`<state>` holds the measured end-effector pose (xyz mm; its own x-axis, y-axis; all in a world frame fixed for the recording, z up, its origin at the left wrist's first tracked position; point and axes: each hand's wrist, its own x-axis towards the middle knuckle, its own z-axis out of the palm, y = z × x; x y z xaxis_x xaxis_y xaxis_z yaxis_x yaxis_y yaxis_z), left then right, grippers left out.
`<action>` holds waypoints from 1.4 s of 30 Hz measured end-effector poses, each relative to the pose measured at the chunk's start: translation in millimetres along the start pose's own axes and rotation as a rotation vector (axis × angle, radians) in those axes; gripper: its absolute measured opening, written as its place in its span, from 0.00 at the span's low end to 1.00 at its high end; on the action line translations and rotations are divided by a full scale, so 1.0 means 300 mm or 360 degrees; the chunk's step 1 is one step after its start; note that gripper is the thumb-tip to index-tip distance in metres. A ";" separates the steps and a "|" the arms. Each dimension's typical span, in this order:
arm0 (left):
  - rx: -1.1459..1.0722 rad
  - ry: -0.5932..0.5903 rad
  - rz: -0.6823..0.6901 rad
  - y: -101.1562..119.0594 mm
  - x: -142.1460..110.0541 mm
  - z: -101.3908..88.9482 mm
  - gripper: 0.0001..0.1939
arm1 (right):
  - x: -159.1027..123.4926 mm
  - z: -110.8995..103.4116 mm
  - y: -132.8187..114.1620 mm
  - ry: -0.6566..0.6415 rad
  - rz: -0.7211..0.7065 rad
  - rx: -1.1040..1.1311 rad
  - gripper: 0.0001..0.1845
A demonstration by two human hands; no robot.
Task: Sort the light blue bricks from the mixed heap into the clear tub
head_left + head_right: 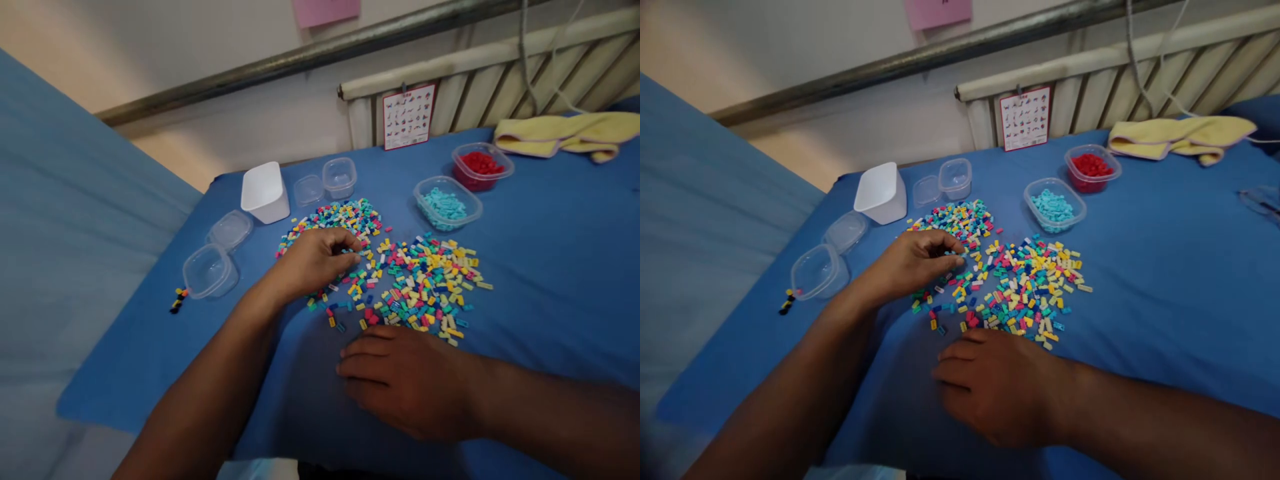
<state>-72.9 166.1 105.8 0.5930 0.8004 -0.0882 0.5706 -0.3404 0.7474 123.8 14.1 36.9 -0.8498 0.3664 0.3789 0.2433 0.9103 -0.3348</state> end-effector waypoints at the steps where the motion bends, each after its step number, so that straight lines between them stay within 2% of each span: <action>1: 0.0033 -0.0030 0.0043 0.024 0.023 0.010 0.09 | 0.001 -0.003 0.003 -0.0023 -0.0003 -0.0003 0.13; 3: 0.0129 -0.0058 0.0158 0.080 0.084 0.031 0.08 | 0.005 -0.009 0.007 -0.0059 -0.0003 -0.0022 0.13; 8: 0.0326 0.0049 0.0510 0.226 0.295 0.091 0.04 | 0.018 -0.021 0.012 -0.0082 -0.0028 -0.0082 0.11; 12: 0.0701 0.0005 0.0646 0.320 0.442 0.149 0.10 | 0.023 -0.026 0.017 -0.0070 -0.0074 -0.0115 0.10; 17: 0.1096 -0.0286 0.0700 0.400 0.518 0.212 0.15 | 0.019 -0.015 0.022 -0.0026 -0.0062 -0.0122 0.11; 20: 0.1105 -0.0239 0.0715 0.414 0.519 0.210 0.16 | 0.017 -0.013 0.024 -0.0027 -0.0057 -0.0100 0.10; 23: 0.0994 -0.0134 0.0694 0.389 0.486 0.153 0.14 | 0.019 -0.024 0.022 -0.0043 -0.0055 -0.0075 0.10; 26: 0.0899 -0.0026 0.0600 0.319 0.407 0.044 0.11 | 0.019 -0.036 0.013 -0.0058 -0.0035 -0.0040 0.10; 29: 0.0841 0.0119 0.0352 0.214 0.278 -0.086 0.09 | 0.016 -0.034 -0.001 -0.0044 -0.0012 -0.0014 0.11; 33: 0.0896 0.0116 -0.0085 0.064 0.075 -0.212 0.08 | 0.009 -0.010 -0.014 -0.0002 0.0030 0.0003 0.13; 37: 0.0916 0.0019 -0.0317 -0.046 -0.074 -0.237 0.07 | -0.002 0.008 -0.019 0.0036 0.0044 0.0018 0.15; 42: 0.0986 -0.0070 -0.0433 -0.100 -0.155 -0.209 0.08 | -0.017 0.020 -0.024 0.0099 0.0074 0.0066 0.16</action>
<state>-153.2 170.0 128.9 0.3975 0.8811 -0.2562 0.9151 -0.3604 0.1806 123.5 4.5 32.2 -0.8071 0.4207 0.4142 0.2614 0.8837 -0.3882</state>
